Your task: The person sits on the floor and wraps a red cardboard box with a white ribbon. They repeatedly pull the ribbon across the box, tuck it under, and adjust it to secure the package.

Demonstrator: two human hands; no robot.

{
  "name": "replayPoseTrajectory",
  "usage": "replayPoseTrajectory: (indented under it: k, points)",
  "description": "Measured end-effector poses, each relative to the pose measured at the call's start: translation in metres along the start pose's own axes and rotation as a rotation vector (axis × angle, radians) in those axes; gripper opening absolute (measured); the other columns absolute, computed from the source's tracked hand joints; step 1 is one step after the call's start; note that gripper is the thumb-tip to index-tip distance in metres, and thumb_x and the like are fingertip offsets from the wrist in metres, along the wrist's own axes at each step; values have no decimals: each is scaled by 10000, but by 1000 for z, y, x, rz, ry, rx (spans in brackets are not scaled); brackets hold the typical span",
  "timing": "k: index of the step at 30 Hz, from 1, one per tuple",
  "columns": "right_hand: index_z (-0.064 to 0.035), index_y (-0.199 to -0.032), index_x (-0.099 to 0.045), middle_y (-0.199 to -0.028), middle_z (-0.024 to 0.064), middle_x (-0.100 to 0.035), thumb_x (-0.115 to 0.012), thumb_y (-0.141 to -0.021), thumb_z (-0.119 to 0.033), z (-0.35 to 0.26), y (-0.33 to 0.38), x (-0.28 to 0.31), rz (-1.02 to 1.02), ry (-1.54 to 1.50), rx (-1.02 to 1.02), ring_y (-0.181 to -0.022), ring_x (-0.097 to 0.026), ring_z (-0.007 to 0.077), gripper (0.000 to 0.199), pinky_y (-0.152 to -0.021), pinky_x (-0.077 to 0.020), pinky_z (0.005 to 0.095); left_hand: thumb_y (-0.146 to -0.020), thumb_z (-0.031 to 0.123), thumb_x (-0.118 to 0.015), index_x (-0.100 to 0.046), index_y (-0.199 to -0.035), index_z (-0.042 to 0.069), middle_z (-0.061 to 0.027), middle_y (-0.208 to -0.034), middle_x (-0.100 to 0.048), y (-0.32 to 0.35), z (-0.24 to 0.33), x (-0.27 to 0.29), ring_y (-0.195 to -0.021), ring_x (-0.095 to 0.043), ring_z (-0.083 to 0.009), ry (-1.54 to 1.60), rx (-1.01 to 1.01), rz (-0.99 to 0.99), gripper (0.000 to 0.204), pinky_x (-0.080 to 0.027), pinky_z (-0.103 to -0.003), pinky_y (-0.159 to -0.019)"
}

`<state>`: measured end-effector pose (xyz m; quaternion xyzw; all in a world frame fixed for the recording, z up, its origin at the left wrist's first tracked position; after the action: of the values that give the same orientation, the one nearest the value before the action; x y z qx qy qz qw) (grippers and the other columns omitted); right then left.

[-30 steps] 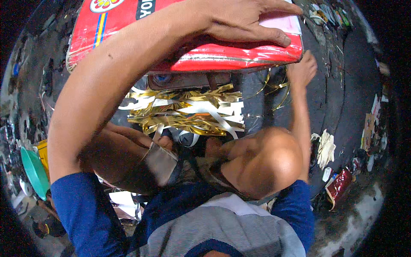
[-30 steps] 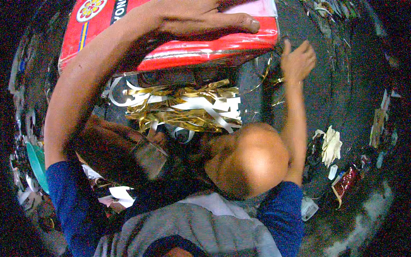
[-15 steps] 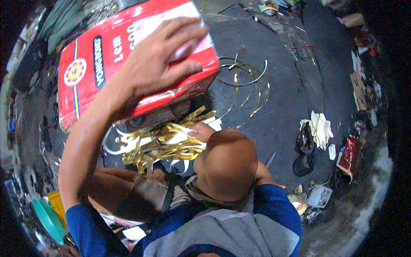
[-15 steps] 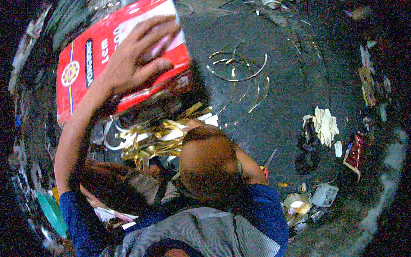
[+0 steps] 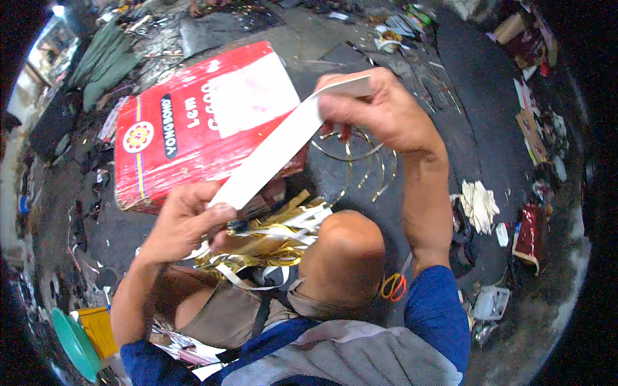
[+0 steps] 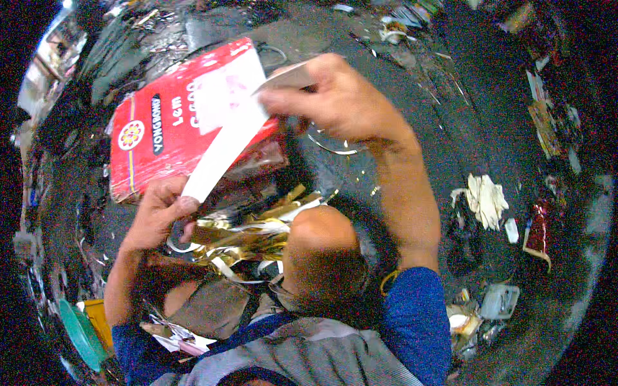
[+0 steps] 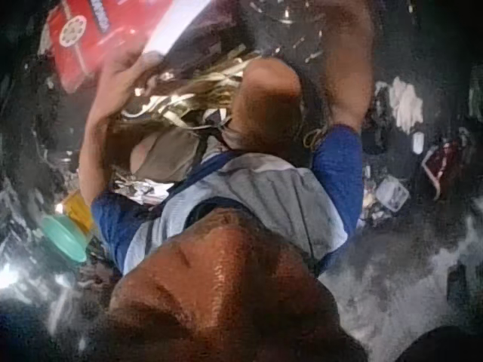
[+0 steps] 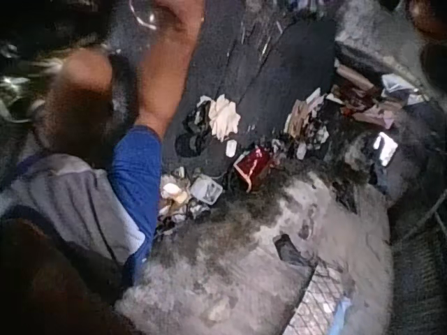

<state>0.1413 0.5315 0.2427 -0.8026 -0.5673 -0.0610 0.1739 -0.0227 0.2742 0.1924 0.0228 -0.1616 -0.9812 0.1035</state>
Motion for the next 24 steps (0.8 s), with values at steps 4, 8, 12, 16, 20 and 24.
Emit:
replayPoseTrajectory:
  k: [4,8,12,16,20,24]
  points:
    - [-54,-1014,-794,-803,-19,-712,-773,-928,-255,34,-20,28,200,10,-104,-616,-562,58,220,-541,-445,239,-897,147,-758,-704,-914,37,-4,-749,-698,42,17,92,-610,-576,-36,-263,-100,340,124,-396,-212,-512]
    - [-32,-1076,-798,-863,27,-769,-783,-858,-147,42,-58,1,210,144,-43,-714,-667,98,247,-657,-540,266,-836,177,-767,-701,-810,29,5,-728,-669,65,35,175,-596,-535,-60,-642,-125,547,163,-395,-263,-536]
    - [-56,-1039,-769,-813,116,-751,-769,-784,-180,63,-82,-23,263,467,-44,-717,-714,186,283,-690,-562,342,-766,137,-755,-758,-899,26,-149,-847,-720,31,45,192,-805,-699,-287,-1149,-120,815,174,-534,-416,-721]
    - [-86,-1033,-764,-872,173,-762,-749,-798,-216,45,-84,-44,272,637,35,-766,-750,289,268,-718,-583,403,-777,176,-832,-683,-1241,60,-168,-1234,-688,-75,38,112,-1149,-670,-344,-997,-881,758,502,-529,-416,-1001]
    - [-117,-1069,-766,-882,151,-772,-790,-799,-240,53,-80,-42,315,658,-9,-794,-757,311,298,-727,-588,422,-815,140,-764,-648,-1218,3,-230,-1030,-710,-152,35,34,-970,-715,-324,-641,-726,359,441,-582,-415,-828]
    - [-135,-1071,-749,-907,141,-775,-787,-838,-240,44,-71,-43,299,684,-7,-811,-759,309,258,-717,-586,428,-804,145,-771,-685,-1136,14,-186,-917,-713,-154,31,29,-855,-718,-298,-591,-669,425,367,-576,-403,-772]
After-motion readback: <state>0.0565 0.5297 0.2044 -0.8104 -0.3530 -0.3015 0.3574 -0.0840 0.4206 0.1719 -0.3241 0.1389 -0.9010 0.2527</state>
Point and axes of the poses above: each hand's wrist, its own y-axis away from the middle knuckle, its own x-axis out of the back of the hand, z = x × y, the point moved 3 cm from there along -y, towards the middle knuckle
